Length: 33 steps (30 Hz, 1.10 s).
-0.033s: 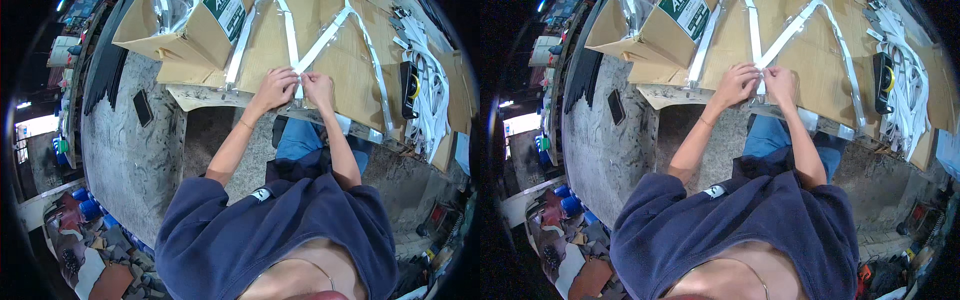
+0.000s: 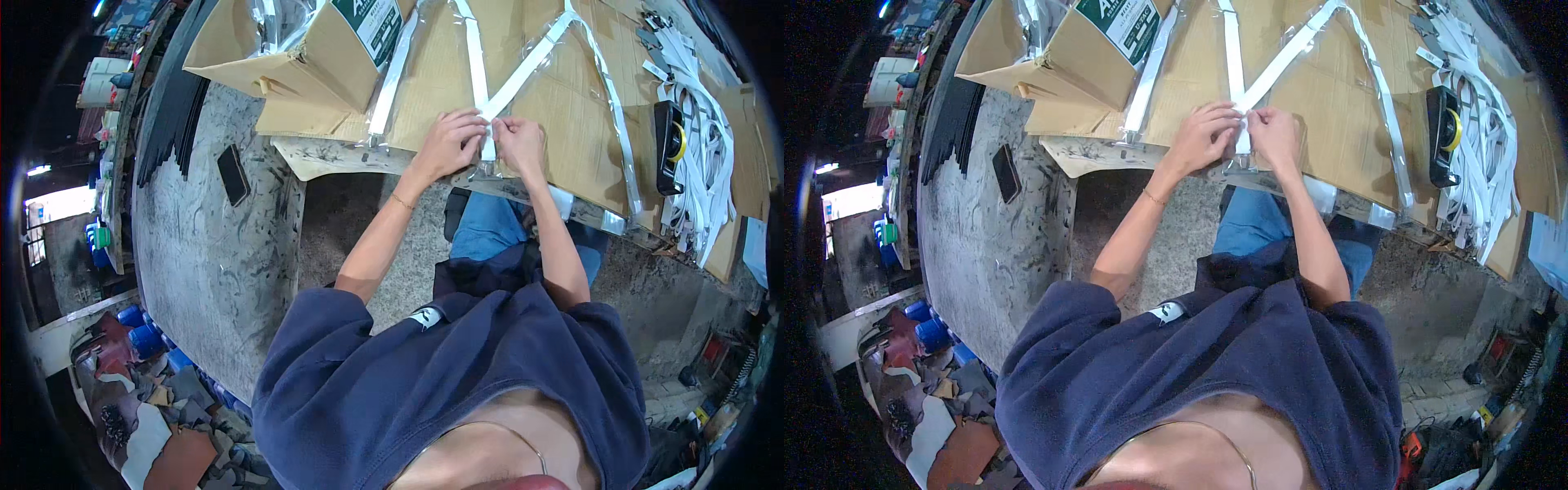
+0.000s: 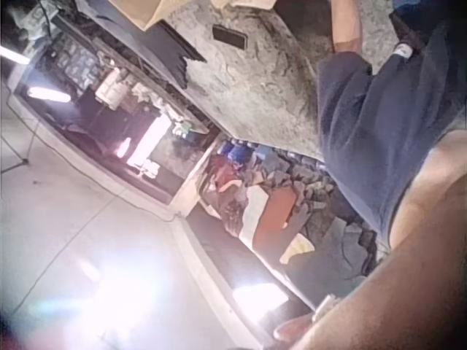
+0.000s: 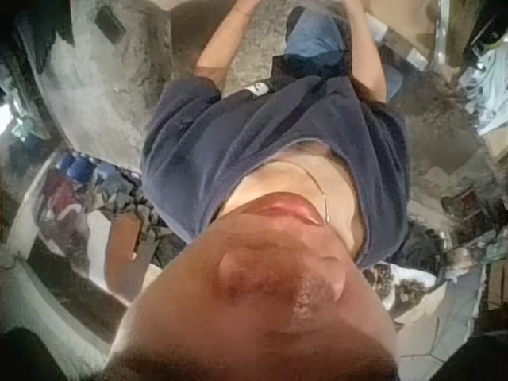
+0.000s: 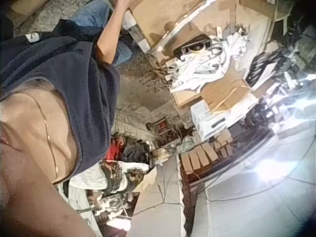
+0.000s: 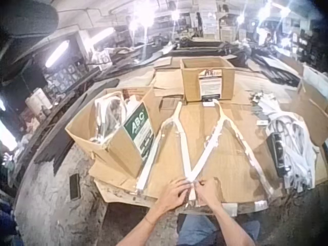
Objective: Assembling and packaging white adjustable fabric straps into plastic sleeves.
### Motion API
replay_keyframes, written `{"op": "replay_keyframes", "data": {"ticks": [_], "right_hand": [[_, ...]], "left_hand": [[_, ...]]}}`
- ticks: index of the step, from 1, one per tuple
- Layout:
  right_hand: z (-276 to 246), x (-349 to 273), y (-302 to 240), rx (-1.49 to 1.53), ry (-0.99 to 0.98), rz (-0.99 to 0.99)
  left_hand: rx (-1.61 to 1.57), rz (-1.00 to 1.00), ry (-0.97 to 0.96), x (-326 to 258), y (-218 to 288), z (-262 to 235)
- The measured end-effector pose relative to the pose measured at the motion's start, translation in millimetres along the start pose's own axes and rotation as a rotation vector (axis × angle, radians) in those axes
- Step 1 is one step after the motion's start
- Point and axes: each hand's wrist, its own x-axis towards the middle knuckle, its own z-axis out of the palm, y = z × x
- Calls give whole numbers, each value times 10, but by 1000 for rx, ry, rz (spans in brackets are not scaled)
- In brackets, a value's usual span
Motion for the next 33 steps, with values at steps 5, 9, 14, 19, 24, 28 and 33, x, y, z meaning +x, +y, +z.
{"op": "replay_keyframes", "data": {"ticks": [5,9,14,19,24,28,33], "right_hand": [[-41,39,41,-17,-27,67],[-185,-10,120,-164,48,-85],[-1524,-440,133,-17,165,-168],[-3221,-240,561,-481,459,-47],[-3760,5,981,-333,36,332],[-3737,99,965,-141,-2,347],[-3790,200,1083,-15,-27,342]], "left_hand": [[-84,-53,-50,-10,-55,42],[-80,-52,-41,-9,-21,72],[-58,0,-4,-5,-128,154],[-56,-20,-34,-35,-104,19],[-86,-19,-52,47,-55,64],[-86,-4,-54,41,-25,46],[-79,-4,-73,41,-1,45]]}}
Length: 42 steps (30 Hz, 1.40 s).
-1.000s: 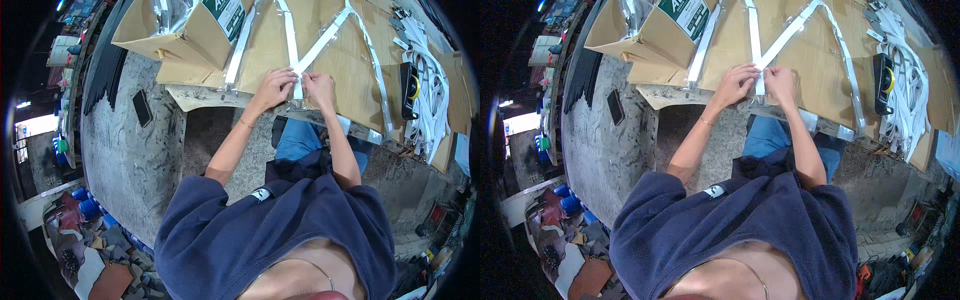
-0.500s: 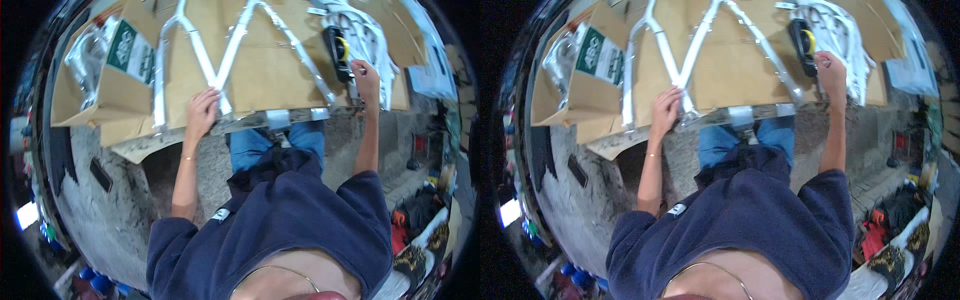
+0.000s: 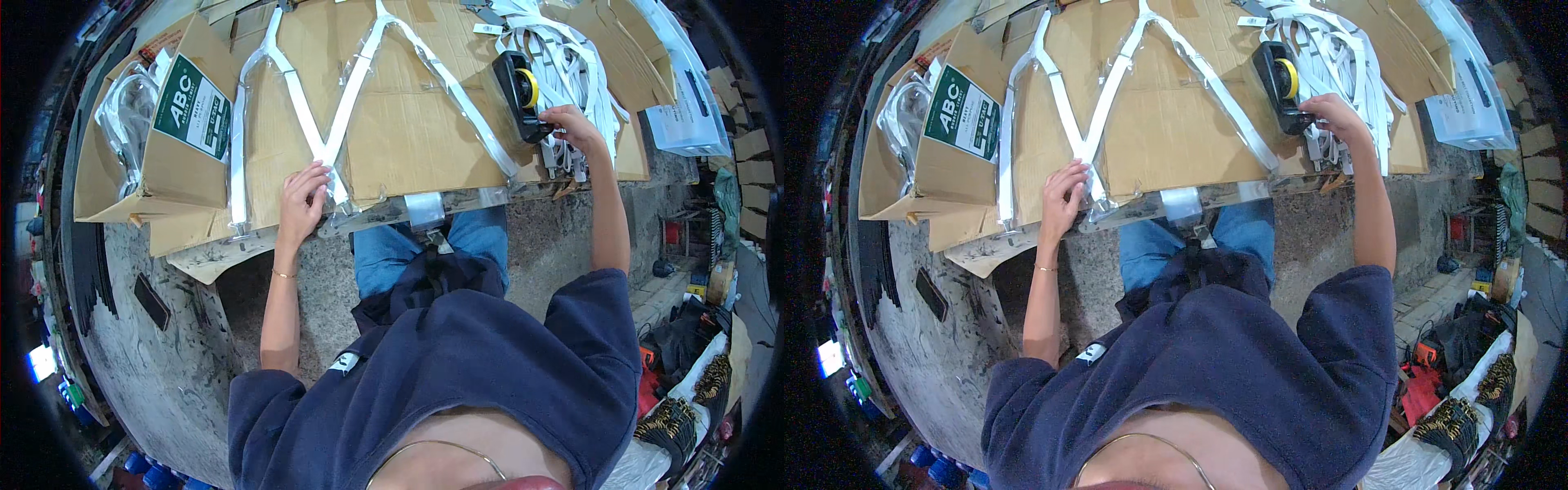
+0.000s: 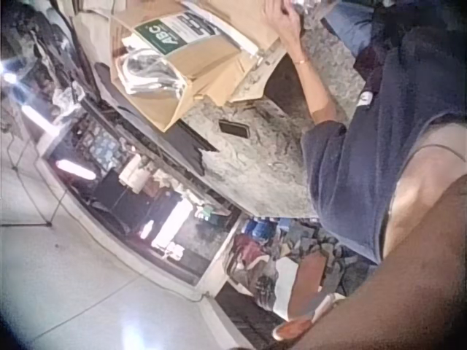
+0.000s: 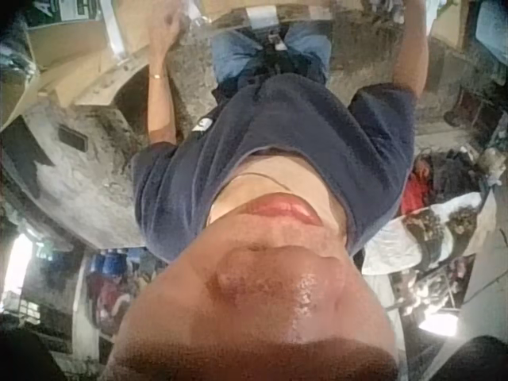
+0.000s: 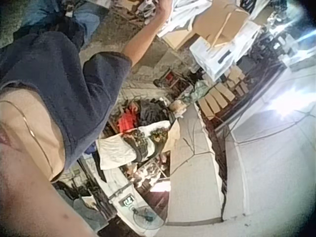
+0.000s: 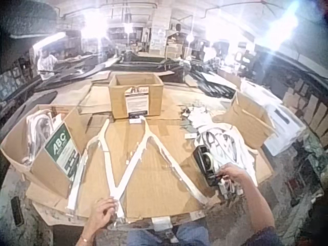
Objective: Assembling and packaging white adjustable fabric straps into plastic sleeves.
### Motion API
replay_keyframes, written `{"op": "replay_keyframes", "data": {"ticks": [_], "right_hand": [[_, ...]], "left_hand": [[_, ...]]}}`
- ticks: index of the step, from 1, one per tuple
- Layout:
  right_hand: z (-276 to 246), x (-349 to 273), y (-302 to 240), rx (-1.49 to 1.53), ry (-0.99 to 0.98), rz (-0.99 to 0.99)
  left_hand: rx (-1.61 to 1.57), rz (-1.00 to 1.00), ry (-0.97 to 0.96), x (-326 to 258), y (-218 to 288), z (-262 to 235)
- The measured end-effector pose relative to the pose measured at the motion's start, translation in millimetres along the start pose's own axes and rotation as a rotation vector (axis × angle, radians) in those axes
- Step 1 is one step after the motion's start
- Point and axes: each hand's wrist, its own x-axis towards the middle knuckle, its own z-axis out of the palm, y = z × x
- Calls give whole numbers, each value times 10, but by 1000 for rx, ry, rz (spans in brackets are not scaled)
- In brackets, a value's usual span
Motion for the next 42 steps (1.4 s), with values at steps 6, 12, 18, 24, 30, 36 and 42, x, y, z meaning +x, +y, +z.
{"op": "replay_keyframes", "data": {"ticks": [6,12,18,24,30,36,42], "right_hand": [[85,-124,81,-88,81,-152],[43,-275,-59,24,138,-248],[173,-512,-61,21,188,-159],[231,-564,75,11,242,-175],[275,-584,179,17,223,-234],[290,-514,241,-97,197,-326],[579,-639,292,-487,296,-307]], "left_hand": [[35,-12,-21,-8,1,-20],[34,-19,-53,36,13,0],[59,-23,-61,11,-4,6],[64,-13,-57,4,-11,13],[65,-14,-55,-7,-8,24],[87,-17,-64,12,8,17],[71,-4,27,-42,-96,57]]}}
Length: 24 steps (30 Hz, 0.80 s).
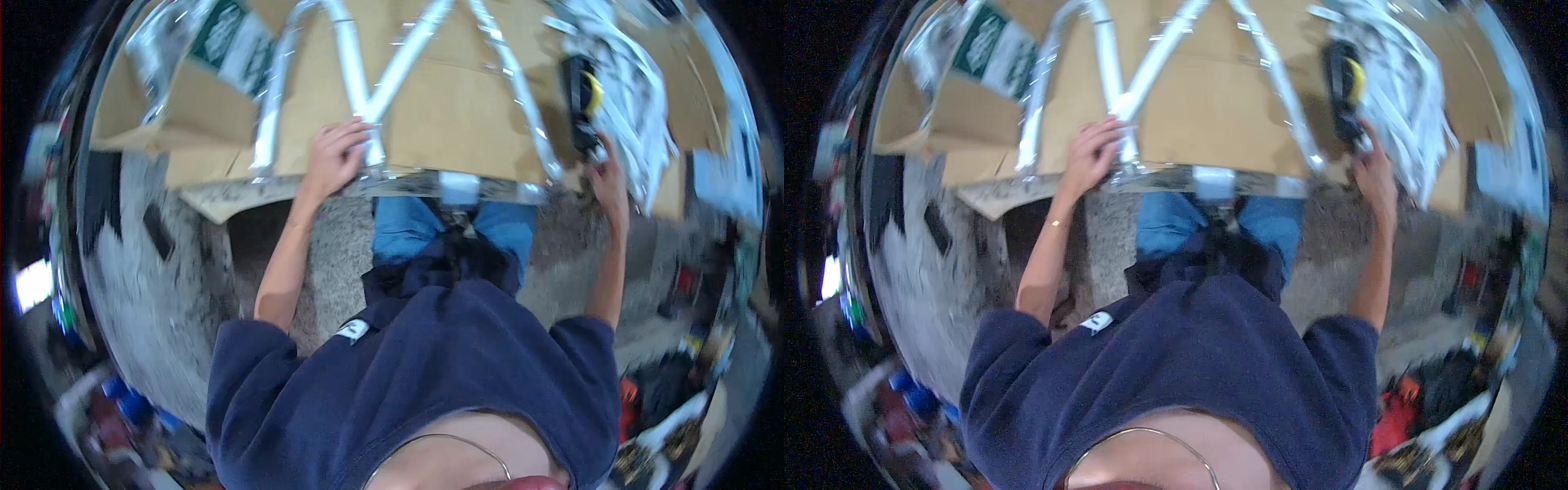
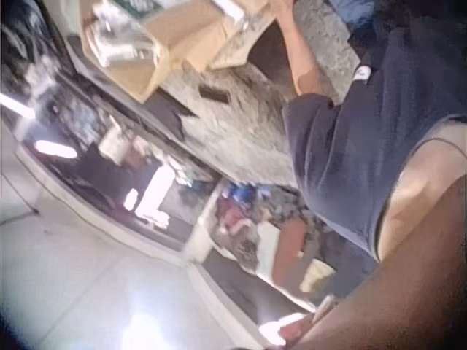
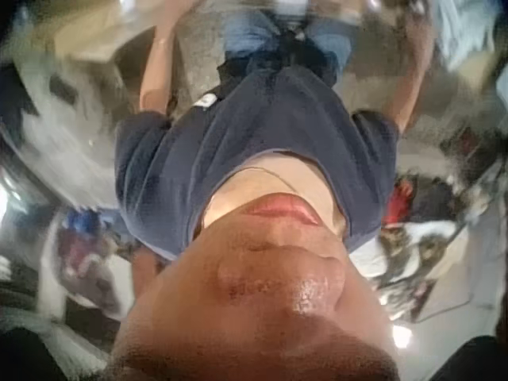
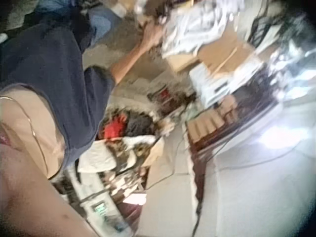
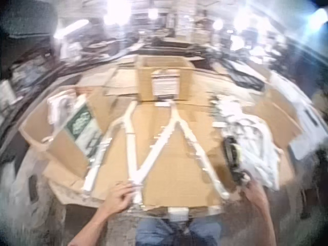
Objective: Assembling and packaging white adjustable fabric straps into plastic sleeves.
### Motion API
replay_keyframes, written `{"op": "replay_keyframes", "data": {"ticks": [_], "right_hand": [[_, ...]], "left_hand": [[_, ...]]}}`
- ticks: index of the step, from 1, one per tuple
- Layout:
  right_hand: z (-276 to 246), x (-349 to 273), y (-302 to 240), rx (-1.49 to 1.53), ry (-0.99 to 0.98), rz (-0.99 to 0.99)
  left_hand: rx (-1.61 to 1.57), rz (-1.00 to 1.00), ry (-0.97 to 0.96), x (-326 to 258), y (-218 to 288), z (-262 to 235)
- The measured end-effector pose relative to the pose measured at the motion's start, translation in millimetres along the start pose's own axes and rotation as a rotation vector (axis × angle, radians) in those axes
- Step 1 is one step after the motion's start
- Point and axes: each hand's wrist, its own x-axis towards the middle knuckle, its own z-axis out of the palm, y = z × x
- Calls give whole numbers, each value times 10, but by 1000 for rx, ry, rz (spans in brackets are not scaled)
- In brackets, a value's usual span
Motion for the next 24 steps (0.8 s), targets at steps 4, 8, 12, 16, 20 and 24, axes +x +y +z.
{"op": "replay_keyframes", "data": {"ticks": [4,8,12,16,20,24], "right_hand": [[-58,-382,-133,-4,141,-17],[115,-332,-446,69,208,107],[392,-170,-957,346,168,-32],[828,21,-1709,580,-15,-5],[1402,107,-2424,1156,-551,195],[1877,292,-2452,1310,-751,216]], "left_hand": [[-15,5,-21,42,57,-10],[-20,-23,-15,-66,45,-52],[13,-21,8,-68,38,-19],[16,2,3,-64,10,-7],[23,15,29,-67,22,-7],[17,15,45,-50,35,3]]}}
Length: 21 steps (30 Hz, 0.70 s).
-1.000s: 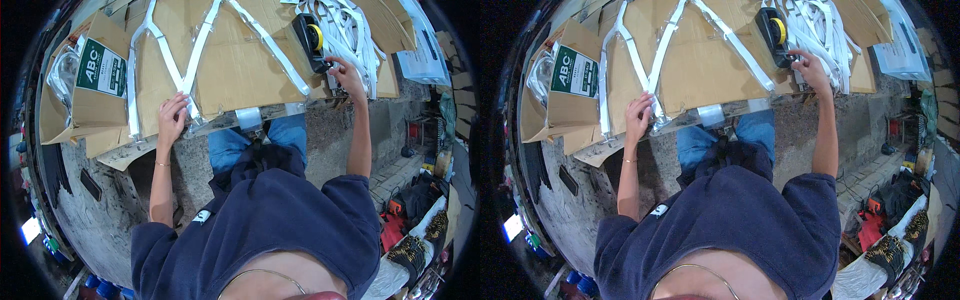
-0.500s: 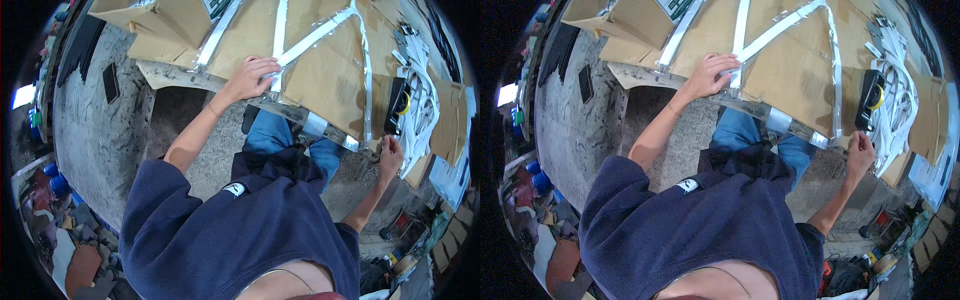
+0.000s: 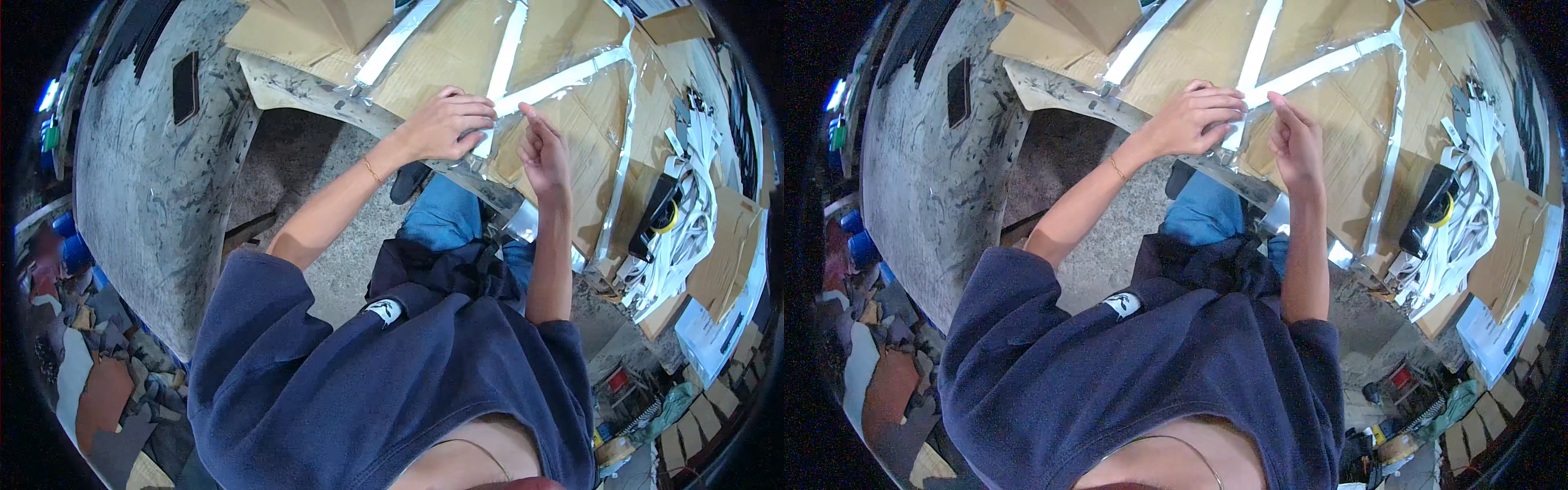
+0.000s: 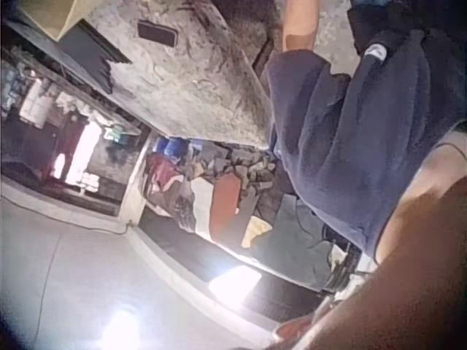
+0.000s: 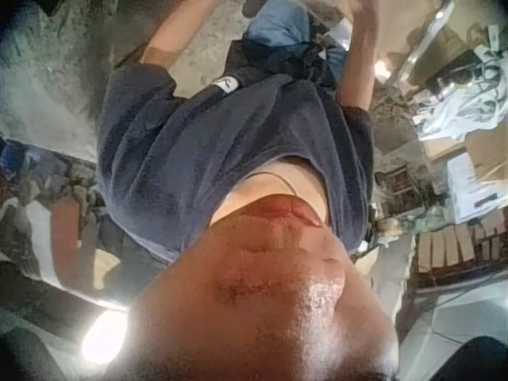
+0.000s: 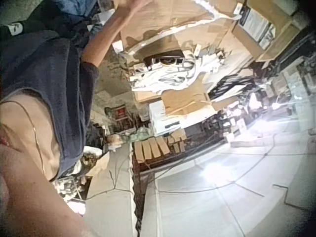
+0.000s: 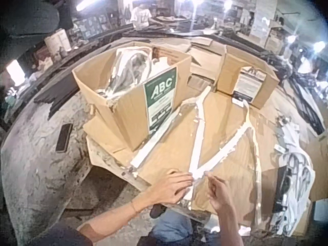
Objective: Assembling and packaging white adjustable fabric straps into plastic sleeves.
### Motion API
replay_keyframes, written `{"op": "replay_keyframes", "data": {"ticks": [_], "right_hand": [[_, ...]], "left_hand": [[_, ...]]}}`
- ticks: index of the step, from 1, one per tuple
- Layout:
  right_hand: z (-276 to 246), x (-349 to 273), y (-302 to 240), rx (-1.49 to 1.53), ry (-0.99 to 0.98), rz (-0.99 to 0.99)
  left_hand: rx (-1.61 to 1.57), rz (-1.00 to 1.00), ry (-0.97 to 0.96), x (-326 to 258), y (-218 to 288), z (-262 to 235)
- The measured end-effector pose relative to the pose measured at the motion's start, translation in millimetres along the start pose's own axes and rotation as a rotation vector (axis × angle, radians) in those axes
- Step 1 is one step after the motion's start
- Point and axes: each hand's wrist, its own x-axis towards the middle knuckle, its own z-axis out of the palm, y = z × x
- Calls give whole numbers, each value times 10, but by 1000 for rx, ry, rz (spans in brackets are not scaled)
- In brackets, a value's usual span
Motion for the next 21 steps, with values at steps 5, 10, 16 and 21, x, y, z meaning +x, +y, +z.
{"op": "replay_keyframes", "data": {"ticks": [5,10,16,21], "right_hand": [[95,110,38,-70,143,-10],[50,181,64,-72,139,2],[71,206,98,-82,209,-2],[63,254,150,-137,233,-42]], "left_hand": [[8,-12,-18,4,-9,-7],[11,-21,-20,-11,-10,-10],[14,-10,-22,-35,-23,9],[13,5,-9,-28,-34,17]]}}
